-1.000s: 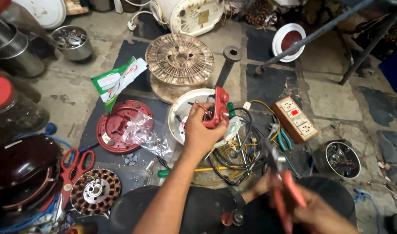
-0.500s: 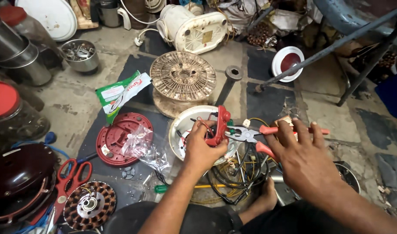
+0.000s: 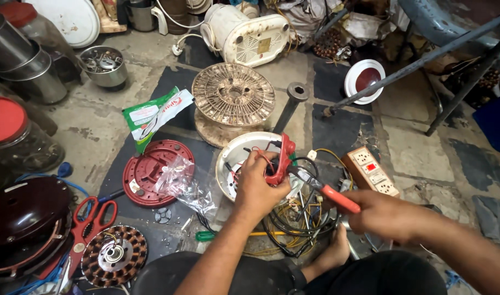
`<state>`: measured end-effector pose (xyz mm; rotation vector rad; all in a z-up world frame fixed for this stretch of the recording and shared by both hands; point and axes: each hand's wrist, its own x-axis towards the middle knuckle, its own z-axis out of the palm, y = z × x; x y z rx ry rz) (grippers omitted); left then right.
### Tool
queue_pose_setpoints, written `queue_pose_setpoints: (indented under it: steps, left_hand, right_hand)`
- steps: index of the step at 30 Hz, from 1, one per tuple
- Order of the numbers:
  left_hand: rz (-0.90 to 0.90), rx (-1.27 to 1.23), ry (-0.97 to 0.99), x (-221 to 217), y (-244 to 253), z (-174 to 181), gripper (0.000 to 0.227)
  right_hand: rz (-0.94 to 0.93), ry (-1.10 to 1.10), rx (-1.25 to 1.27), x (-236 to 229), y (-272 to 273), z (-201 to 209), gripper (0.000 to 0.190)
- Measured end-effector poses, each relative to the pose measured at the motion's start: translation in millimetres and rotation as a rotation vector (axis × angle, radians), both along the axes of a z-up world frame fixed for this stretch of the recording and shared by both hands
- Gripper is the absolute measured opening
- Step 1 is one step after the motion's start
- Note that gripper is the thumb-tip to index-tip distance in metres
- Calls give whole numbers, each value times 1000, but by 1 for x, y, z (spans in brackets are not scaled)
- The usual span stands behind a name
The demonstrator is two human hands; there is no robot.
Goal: The person manipulates electrical wires and internal components of a motor assembly using pliers to pull and strip wires and position them within the motor housing.
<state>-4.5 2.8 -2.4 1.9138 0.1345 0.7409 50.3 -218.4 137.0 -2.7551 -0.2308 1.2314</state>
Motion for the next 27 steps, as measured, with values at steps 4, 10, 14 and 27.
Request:
queue_pose_setpoints:
  steps: [4,10,14,27]
  left_hand:
    - [14,-15,28,0,0,1,51]
    - [10,-12,39,1,0,-2,52]
    - [11,-16,69,1,0,-1,54]
    - [-28,-12,-14,-6,3,5,50]
  right_hand:
    - [463,-340,357,3,-23,-28,82]
    - [899,-1164,-246,-14,-14,-27,76]
    - [717,-822,-169,-19,2,-10,66]
    - [-96,213,126,24,-29,-25,66]
